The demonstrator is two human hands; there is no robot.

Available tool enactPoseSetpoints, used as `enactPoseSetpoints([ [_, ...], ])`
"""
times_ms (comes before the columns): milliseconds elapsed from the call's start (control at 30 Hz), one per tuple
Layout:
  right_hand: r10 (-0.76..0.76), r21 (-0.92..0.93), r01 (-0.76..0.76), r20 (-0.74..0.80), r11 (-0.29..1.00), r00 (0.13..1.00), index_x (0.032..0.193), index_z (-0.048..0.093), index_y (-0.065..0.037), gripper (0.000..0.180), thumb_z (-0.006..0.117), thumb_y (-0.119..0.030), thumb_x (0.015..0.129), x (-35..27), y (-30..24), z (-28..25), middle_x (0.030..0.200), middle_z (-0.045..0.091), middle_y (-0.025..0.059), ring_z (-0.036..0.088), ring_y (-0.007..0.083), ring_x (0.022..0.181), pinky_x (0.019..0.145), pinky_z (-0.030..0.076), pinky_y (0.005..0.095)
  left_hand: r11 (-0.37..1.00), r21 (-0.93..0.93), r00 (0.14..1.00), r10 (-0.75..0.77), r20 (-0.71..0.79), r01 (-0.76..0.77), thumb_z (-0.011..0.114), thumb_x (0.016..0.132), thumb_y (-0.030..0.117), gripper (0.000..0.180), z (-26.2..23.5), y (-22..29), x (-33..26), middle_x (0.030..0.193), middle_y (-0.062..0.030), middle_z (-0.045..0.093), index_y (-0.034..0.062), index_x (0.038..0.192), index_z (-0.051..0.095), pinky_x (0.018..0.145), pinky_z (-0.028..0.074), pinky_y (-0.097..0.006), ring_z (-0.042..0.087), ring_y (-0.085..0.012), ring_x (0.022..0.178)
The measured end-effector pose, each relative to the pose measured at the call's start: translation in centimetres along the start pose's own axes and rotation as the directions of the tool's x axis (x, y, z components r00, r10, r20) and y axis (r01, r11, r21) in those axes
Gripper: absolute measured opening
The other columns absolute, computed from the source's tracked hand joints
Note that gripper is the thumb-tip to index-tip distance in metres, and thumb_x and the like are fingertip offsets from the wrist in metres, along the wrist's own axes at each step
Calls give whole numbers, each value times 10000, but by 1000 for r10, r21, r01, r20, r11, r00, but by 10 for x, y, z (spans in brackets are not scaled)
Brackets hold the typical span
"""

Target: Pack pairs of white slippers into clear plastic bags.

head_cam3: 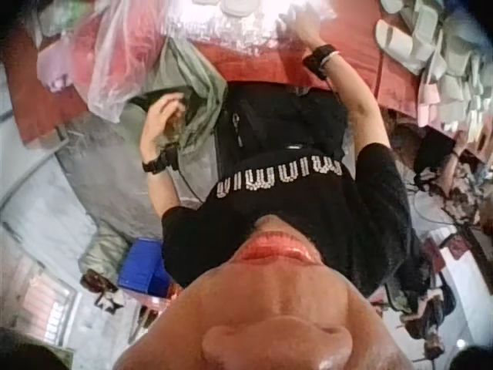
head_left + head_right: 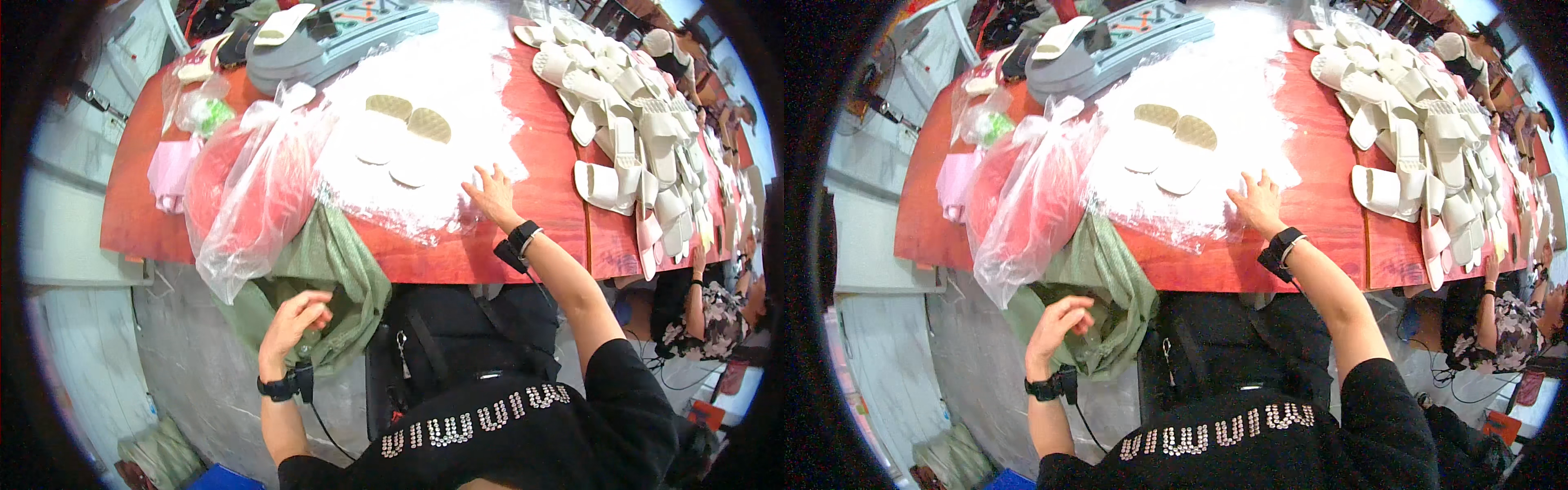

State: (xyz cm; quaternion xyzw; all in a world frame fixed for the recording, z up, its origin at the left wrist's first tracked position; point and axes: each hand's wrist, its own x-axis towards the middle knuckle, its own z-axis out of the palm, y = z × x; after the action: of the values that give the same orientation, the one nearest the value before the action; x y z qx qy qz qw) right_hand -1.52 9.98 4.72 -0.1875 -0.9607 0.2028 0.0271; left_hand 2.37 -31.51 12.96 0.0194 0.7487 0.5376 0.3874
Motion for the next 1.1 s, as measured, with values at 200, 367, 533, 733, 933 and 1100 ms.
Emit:
enactPoseSetpoints([
  [200, 244, -6, -245, -84, 969, 966, 1320, 294, -75, 824, 681, -390, 664, 16, 16, -3, 1289, 338, 230, 363, 387, 1166, 926, 315, 520, 741, 432, 826, 563, 14, -513, 521, 814, 237, 387, 55, 98, 163, 905, -130, 616, 3, 1122, 541, 740, 439, -322, 569, -226, 836],
  [367, 172, 298, -118, -162, 947, 972, 1280, 329, -48, 770, 697, -309, 655, 31, 51, 11, 1189, 405, 232, 498, 389, 1004, 825, 421, 438, 518, 850, 827, 517, -222, -96, 590, 753, 296, 460, 102, 144, 277, 1111, -156, 515, -21, 1083, 541, 845, 358, -466, 453, -349, 1032],
  [533, 191, 318, -165, -53, 934, 980, 1206, 393, -27, 665, 694, -290, 674, 45, 39, -2, 1123, 426, 190, 502, 387, 981, 792, 437, 441, 473, 873, 741, 542, -395, 119, 589, 750, 265, 374, 116, 150, 329, 1115, -139, 471, 3, 1014, 556, 840, 340, -470, 425, -320, 1052],
  [733, 224, 362, -252, 119, 897, 967, 1050, 543, -52, 389, 621, -287, 749, 67, 53, -1, 860, 585, 183, 583, 333, 843, 712, 445, 424, 648, 759, 658, 543, -522, 68, 470, 790, 135, 181, 114, 155, 359, 1016, -143, 511, 24, 900, 561, 814, 356, -451, 478, -334, 973],
  [933, 208, 669, -102, -81, 736, 975, 948, 614, -25, 259, 522, -243, 843, 59, 122, -8, 778, 616, 175, 596, 274, 754, 654, 451, 365, 754, 657, 609, 531, -589, -22, 422, 769, 61, 176, 105, 175, 353, 981, -156, 513, -6, 893, 528, 816, 363, -462, 493, -371, 932],
  [1100, 303, 670, -140, -133, 729, 944, 1163, 520, -30, 311, 478, -77, 859, 9, 172, -46, 802, 613, 125, 558, 136, 697, 651, 448, 273, 744, 668, 641, 507, -576, 12, 419, 789, 77, 180, 127, 173, 346, 986, -153, 511, -10, 896, 533, 814, 369, -462, 502, -364, 924],
])
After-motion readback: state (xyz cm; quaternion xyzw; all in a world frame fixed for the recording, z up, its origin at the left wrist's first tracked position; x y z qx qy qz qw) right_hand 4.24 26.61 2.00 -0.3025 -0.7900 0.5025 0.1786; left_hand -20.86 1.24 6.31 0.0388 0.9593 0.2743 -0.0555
